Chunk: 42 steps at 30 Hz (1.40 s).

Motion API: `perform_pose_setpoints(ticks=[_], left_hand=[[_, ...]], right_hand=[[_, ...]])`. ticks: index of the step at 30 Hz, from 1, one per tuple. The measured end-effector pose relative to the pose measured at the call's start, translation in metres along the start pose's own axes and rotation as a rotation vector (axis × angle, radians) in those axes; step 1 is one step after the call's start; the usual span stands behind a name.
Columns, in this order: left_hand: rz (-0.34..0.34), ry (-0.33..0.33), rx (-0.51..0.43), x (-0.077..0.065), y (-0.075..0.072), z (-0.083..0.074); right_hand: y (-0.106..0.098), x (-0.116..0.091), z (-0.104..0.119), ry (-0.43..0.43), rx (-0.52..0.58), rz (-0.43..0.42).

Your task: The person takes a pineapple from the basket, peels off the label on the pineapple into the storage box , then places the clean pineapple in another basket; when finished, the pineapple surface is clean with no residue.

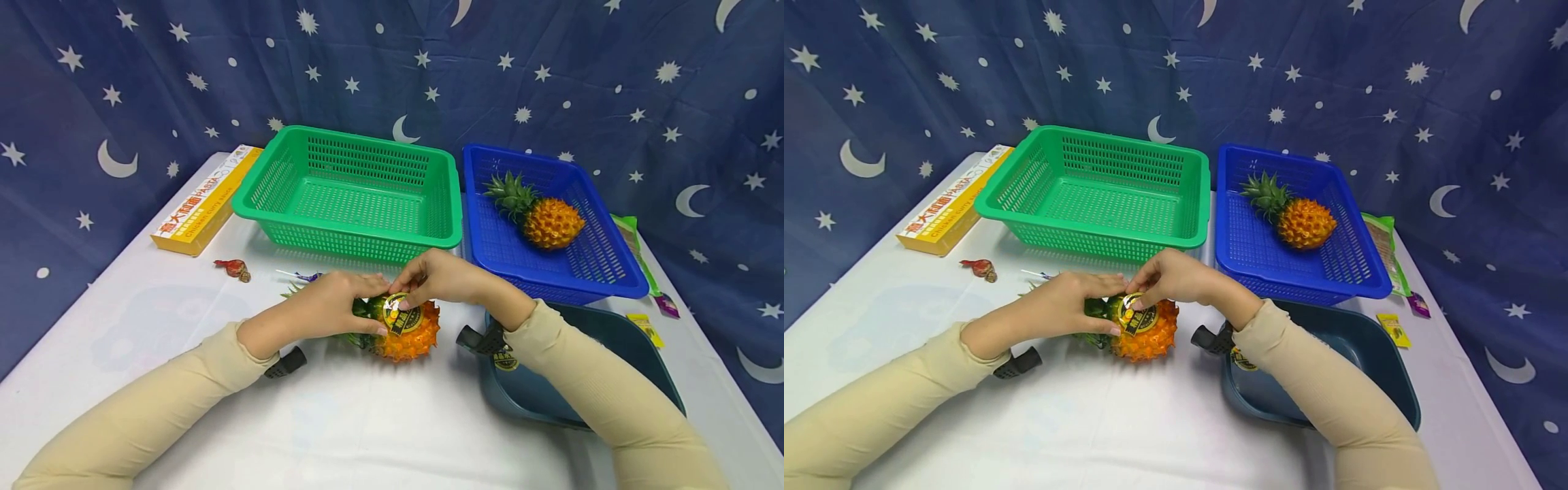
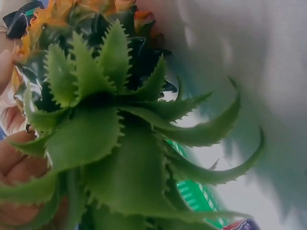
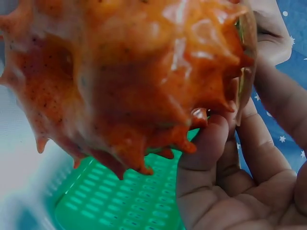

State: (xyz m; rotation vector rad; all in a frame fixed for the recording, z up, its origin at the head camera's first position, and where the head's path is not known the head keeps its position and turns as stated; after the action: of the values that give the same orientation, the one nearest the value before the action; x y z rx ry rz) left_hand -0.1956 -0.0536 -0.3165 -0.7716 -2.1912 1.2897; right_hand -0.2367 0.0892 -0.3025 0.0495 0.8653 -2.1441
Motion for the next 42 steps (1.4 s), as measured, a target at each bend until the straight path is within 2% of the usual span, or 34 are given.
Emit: perform_pose_setpoints(ticks=[11,22,34,42], left_hand=[[0.023,0.003,0.015,0.004,0.004,-0.001],[0.024,-0.003,0.022,0.004,0.003,-0.001],[0.029,-0.008,0.023,0.003,0.004,0.000],[0.007,0.004,0.015,0.004,0.007,0.000]], right_hand=[[-0.004,-0.002,-0.001,0.056,0.026,-0.033],[-0.011,-0.015,0.000,0.002,0.069,-0.035],[-0.021,-0.025,-0.011,-0.015,0.113,-0.062],[-0.028,-0.038,-0.021,0.023,0.132,-0.093]])
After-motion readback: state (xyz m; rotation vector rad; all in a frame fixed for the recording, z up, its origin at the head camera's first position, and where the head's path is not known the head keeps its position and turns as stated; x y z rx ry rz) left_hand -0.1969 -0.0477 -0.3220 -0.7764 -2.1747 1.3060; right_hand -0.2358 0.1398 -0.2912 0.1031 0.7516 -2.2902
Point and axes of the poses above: each hand's wrist, its own x-axis towards the middle knuckle, its own y-axis out of the palm, z = x × y, the point moved 5 cm from there along x, towards the middle knuckle, and after that the axes turned 1 degree about x, right-handed, at the moved point
